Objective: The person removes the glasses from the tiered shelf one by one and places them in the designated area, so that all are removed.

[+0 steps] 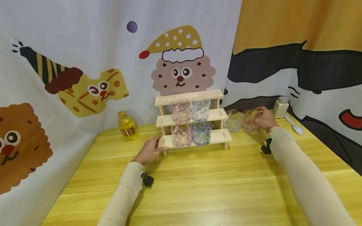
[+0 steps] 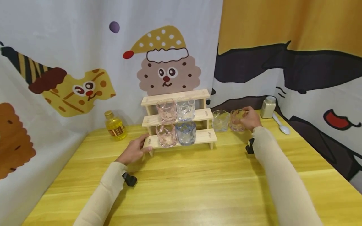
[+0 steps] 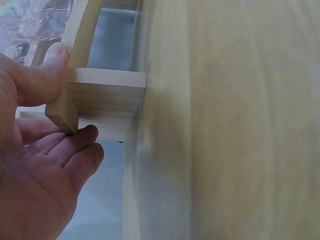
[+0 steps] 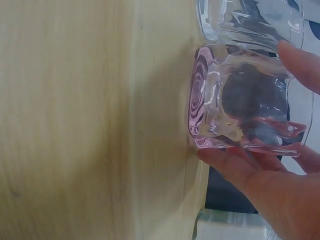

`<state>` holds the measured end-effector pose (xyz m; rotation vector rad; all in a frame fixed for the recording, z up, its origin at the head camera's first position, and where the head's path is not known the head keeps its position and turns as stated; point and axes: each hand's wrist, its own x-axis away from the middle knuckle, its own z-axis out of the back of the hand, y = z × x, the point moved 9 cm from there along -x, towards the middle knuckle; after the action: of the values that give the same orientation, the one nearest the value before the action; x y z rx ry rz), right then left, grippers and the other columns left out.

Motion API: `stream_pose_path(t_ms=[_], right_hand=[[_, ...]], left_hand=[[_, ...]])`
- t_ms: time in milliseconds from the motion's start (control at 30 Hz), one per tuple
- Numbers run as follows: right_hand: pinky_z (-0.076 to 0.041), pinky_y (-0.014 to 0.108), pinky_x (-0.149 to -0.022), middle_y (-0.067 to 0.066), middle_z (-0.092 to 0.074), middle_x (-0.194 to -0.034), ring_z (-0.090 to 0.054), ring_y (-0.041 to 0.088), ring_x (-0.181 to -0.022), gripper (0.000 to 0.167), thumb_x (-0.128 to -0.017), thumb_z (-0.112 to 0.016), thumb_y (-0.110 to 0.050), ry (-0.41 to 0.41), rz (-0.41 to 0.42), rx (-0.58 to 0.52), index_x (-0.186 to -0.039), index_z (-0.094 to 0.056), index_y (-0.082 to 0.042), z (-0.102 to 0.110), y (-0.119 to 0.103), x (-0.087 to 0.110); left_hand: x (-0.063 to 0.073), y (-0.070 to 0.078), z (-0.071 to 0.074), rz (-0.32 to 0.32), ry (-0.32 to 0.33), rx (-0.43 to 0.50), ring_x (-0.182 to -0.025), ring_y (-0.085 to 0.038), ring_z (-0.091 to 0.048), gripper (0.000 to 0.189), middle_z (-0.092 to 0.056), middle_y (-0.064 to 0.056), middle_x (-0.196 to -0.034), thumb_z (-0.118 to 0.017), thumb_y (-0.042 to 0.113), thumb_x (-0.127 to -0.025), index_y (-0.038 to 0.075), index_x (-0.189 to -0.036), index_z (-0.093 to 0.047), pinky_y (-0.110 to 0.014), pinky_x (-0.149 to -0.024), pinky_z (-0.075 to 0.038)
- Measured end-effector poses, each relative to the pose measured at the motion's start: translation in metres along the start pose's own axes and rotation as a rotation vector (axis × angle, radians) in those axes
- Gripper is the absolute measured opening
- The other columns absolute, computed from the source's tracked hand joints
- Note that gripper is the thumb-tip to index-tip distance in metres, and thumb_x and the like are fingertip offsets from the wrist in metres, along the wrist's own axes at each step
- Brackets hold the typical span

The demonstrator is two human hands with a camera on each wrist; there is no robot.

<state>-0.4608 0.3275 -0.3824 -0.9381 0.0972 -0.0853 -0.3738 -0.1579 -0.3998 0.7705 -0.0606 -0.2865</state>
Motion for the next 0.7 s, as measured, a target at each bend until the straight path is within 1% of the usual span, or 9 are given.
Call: stream_pose_path(t_ms=[133,267,400,500,600,700], right_hand=[[-0.048,0.054,-0.096,0.034,-0.042,-0.143,-0.046,0.047,-0.124,0.096,-0.085,-0.080,-0.020,-0.005,-0.015,-0.010,-0.157,-0.021,0.001,0.0008,0.0009,-0.0003],[-0.046,0.059,-0.102,0.034,-0.040,-0.146,-0.044,0.048,-0.129,0.094,-0.085,-0.079,-0.018,-0.024,-0.023,-0.033,-0.158,-0.021,0.000,0.0003,0.0016,0.0011],[-0.043,0.062,-0.107,0.035,-0.039,-0.148,-0.042,0.050,-0.132,0.095,-0.086,-0.078,-0.017,-0.043,-0.007,-0.044,-0.159,-0.019,-0.001,-0.0006,-0.0013,0.0041],[-0.042,0.062,-0.107,0.035,-0.039,-0.148,-0.041,0.050,-0.134,0.094,-0.087,-0.077,-0.018,-0.057,0.008,-0.042,-0.159,-0.019,-0.001,-0.0010,-0.0041,0.0062],[-0.042,0.061,-0.107,0.035,-0.040,-0.148,-0.043,0.050,-0.134,0.092,-0.088,-0.077,-0.017,-0.071,0.017,-0.036,-0.159,-0.020,-0.001,-0.0022,-0.0058,0.0073],[-0.042,0.060,-0.108,0.035,-0.039,-0.148,-0.043,0.049,-0.133,0.093,-0.087,-0.077,-0.016,-0.091,0.019,-0.039,-0.159,-0.020,-0.001,-0.0041,-0.0053,0.0075]], left_hand=[[-0.0008,0.0037,0.0015,-0.016,0.001,-0.003,-0.133,-0.035,-0.057,0.065,-0.054,-0.024,-0.146,-0.064,0.019,-0.099,0.002,-0.155,-0.034,-0.049,-0.109,-0.049],[-0.0008,0.0049,0.0013,-0.021,-0.005,-0.016,-0.133,-0.037,-0.056,0.065,-0.052,-0.026,-0.147,-0.063,0.019,-0.100,0.001,-0.155,-0.033,-0.049,-0.109,-0.049],[-0.0011,0.0040,0.0015,-0.009,-0.008,-0.012,-0.134,-0.037,-0.055,0.066,-0.052,-0.026,-0.147,-0.063,0.020,-0.100,0.001,-0.155,-0.032,-0.050,-0.110,-0.048],[-0.0015,0.0031,0.0022,-0.001,-0.004,-0.007,-0.132,-0.036,-0.057,0.066,-0.054,-0.025,-0.146,-0.064,0.021,-0.099,0.003,-0.155,-0.034,-0.050,-0.109,-0.048],[-0.0007,0.0029,0.0018,-0.013,0.000,-0.019,-0.129,-0.036,-0.059,0.064,-0.056,-0.025,-0.143,-0.064,0.020,-0.100,0.001,-0.154,-0.035,-0.050,-0.107,-0.050],[-0.0001,0.0017,0.0008,-0.007,-0.001,-0.013,-0.129,-0.035,-0.059,0.064,-0.056,-0.025,-0.143,-0.064,0.020,-0.099,0.002,-0.154,-0.036,-0.050,-0.107,-0.050]])
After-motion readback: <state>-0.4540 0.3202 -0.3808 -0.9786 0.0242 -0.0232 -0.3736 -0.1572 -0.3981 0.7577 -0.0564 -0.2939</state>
